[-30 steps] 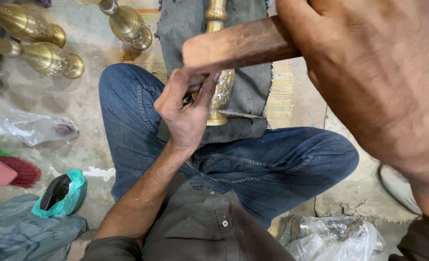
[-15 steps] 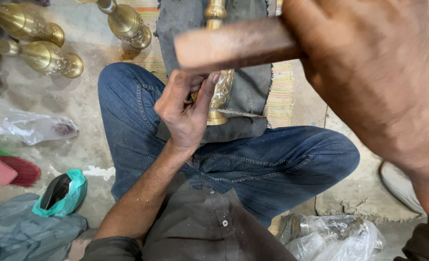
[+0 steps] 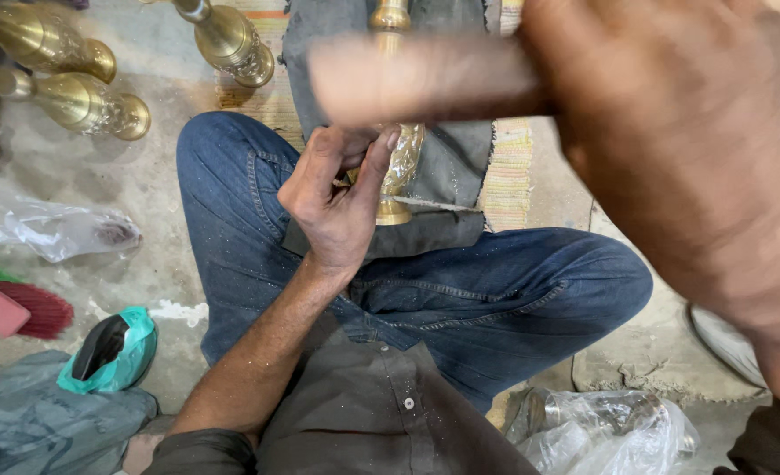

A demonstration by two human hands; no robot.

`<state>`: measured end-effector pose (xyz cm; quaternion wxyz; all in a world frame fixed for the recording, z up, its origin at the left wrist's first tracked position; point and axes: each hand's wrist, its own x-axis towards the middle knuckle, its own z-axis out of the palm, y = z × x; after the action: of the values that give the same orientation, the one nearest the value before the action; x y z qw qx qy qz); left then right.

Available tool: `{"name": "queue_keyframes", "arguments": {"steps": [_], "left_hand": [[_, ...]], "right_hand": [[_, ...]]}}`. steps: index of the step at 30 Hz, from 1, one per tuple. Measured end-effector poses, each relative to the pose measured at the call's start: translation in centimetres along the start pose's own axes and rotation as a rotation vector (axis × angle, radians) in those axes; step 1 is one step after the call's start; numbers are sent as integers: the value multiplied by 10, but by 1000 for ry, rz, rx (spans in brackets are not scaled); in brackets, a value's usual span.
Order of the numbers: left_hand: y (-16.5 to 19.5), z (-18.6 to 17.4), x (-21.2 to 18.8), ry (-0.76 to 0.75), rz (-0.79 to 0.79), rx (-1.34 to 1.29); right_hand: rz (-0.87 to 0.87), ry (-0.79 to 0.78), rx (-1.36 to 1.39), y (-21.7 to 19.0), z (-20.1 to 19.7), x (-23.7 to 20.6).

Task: The person sits cross-legged on the floor holding a brass vase in their lap and engraves decorative patterns into its surface, holding a chisel against the metal and striking it with a wooden mallet, repositioning the chisel repeatedly to work different areas of the vase body.

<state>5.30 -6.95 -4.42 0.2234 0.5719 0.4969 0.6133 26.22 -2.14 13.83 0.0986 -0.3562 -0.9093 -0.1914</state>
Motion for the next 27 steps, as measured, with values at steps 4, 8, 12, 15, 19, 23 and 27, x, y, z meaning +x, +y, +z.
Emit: {"name": "queue_keyframes", "arguments": {"steps": [4, 8, 12, 15, 19, 23, 27], "left_hand": [[-3, -2, 0, -34, 2, 62], [-4, -1, 1, -8, 22, 88], [-2, 1, 1, 0, 5, 25], [-1, 0, 1, 2, -13, 31], [-1, 0, 3, -14, 27, 33], [0, 1, 2, -12, 8, 28], [0, -1, 0, -5, 18, 84]], "right_hand": [[6, -5, 1, -1, -2, -1], [4, -4, 7, -1, 0, -1], [4, 8, -1, 1, 4, 1], [4, 7, 2, 1, 5, 1], [7, 4, 6, 1, 3, 0], [8, 7, 3, 1, 4, 0], [6, 8, 8, 1, 5, 1]]}}
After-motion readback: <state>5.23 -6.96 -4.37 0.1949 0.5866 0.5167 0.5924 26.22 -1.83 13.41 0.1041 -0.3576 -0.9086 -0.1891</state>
